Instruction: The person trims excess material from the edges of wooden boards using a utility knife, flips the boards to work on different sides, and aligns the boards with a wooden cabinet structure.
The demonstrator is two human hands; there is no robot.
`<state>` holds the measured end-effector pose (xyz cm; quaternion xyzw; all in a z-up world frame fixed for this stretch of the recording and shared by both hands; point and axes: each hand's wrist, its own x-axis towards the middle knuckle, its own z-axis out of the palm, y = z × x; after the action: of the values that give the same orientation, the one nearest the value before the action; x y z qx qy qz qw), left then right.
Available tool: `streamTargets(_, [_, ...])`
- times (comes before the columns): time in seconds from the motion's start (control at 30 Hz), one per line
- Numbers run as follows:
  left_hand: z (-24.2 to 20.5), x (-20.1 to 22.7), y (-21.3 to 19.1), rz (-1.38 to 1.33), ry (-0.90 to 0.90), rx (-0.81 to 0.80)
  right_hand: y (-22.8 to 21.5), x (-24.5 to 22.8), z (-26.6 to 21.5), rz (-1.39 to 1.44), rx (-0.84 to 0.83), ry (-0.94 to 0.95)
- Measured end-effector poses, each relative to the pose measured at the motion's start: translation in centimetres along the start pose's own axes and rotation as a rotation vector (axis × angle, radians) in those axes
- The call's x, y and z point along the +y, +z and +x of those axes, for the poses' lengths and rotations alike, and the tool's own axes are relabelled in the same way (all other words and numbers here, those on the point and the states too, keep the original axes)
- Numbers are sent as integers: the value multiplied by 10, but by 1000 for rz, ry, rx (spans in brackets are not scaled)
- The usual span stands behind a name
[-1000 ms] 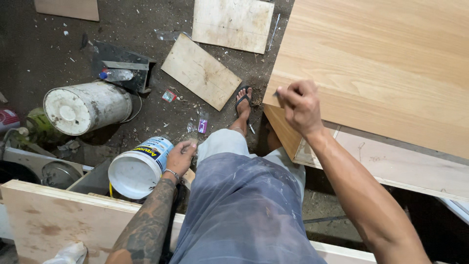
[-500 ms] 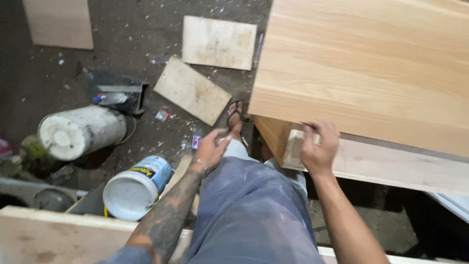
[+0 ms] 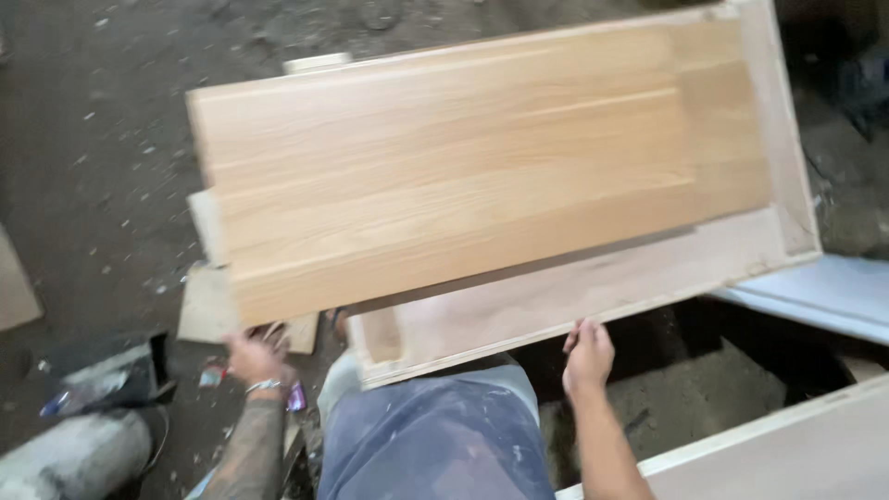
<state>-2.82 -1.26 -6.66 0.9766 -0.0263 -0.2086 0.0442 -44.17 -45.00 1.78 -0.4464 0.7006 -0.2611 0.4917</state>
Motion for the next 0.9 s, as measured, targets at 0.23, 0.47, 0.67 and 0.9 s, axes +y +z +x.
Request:
streamTargets(0.23, [-15, 99, 5, -1663, -762, 91, -53, -112, 246, 118, 101, 191])
streamTargets(0.47, [-39, 116, 12, -1465, -822, 148, -30, -237, 206, -350, 182, 174])
streamTargets(0.67, [-42, 136, -4, -1632, -707, -24, -26, -215, 229, -239, 127, 274])
streamTargets(0.9, [-110, 190, -63, -1229, -872, 27, -26, -261, 210, -331, 48, 481])
